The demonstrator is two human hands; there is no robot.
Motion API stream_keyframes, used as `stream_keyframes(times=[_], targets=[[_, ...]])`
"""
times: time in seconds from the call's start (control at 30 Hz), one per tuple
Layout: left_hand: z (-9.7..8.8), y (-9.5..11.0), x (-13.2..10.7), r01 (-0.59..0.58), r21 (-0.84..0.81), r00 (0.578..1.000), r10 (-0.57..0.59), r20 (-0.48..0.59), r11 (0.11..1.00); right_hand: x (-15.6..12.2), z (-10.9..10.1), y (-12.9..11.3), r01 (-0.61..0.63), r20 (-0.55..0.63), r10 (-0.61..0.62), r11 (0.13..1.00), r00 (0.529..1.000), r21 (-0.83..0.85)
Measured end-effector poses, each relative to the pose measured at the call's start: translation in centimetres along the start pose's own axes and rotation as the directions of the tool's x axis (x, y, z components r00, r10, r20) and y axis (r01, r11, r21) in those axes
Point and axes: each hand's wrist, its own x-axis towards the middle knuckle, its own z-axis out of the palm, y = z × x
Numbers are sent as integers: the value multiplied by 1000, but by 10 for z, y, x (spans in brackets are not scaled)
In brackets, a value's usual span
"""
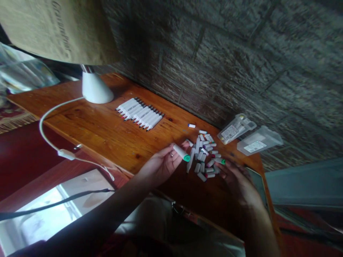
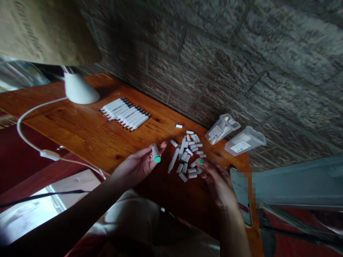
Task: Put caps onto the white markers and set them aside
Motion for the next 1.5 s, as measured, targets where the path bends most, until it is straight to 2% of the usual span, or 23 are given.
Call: stream_keyframes(times=[0.13,0.23,0.3,0.37,0.4,0.47,0.53,0.57,0.67,0.77,0.9,1.03,1.13,1.23,1.33,1.37,1.4,1.43,1.5], targets=[[0,-4,3,-50,85,998,52,-23,995,-1,2,5,-51,46,46,991,998,124],[-1,-5,5,-89,153,994,98,-52,984,1,5,5,-26,71,16,989,997,143],[-3,-4,8,-87,194,992,103,-72,977,4,4,6,49,61,-53,997,997,61],[-6,-2,11,-90,251,992,108,-59,964,8,3,7,197,43,-193,968,980,-158],[-8,-1,12,-110,288,991,127,-41,951,10,2,8,281,50,-279,908,959,-311],[-12,0,15,-169,362,983,182,-1,917,13,1,11,405,122,-422,690,898,-599],[-14,1,17,-206,412,975,222,9,888,18,1,12,464,227,-479,463,848,-755],[-15,1,18,-204,428,974,225,2,880,21,2,11,481,272,-484,384,832,-788],[-18,-1,18,-167,461,980,199,-21,871,39,4,2,501,330,-493,270,805,-822],[-23,-2,17,-160,486,981,195,-22,859,67,7,-13,434,300,-458,222,837,-873],[-29,-1,17,-174,504,983,180,36,846,105,16,-25,368,273,-358,230,893,-901],[-31,-1,17,-154,506,988,142,63,849,128,25,-30,316,247,-283,233,927,-920],[-32,-2,17,-161,519,987,147,70,839,133,29,-33,311,244,-255,269,936,-912],[-31,-3,15,-175,584,984,129,120,793,118,29,-39,335,250,-264,355,931,-873],[-25,0,7,-235,722,969,102,224,651,82,30,-49,389,291,-272,459,917,-798],[-21,2,3,-289,772,954,107,279,566,66,30,-52,409,319,-258,508,912,-758],[-16,4,-1,-357,809,932,118,343,467,50,31,-56,421,350,-241,624,905,-658],[-11,5,-6,-425,831,904,126,408,358,34,33,-61,415,385,-213,703,898,-577],[-1,7,-15,-513,840,858,110,501,176,5,37,-69,429,413,-228,750,882,-503]])
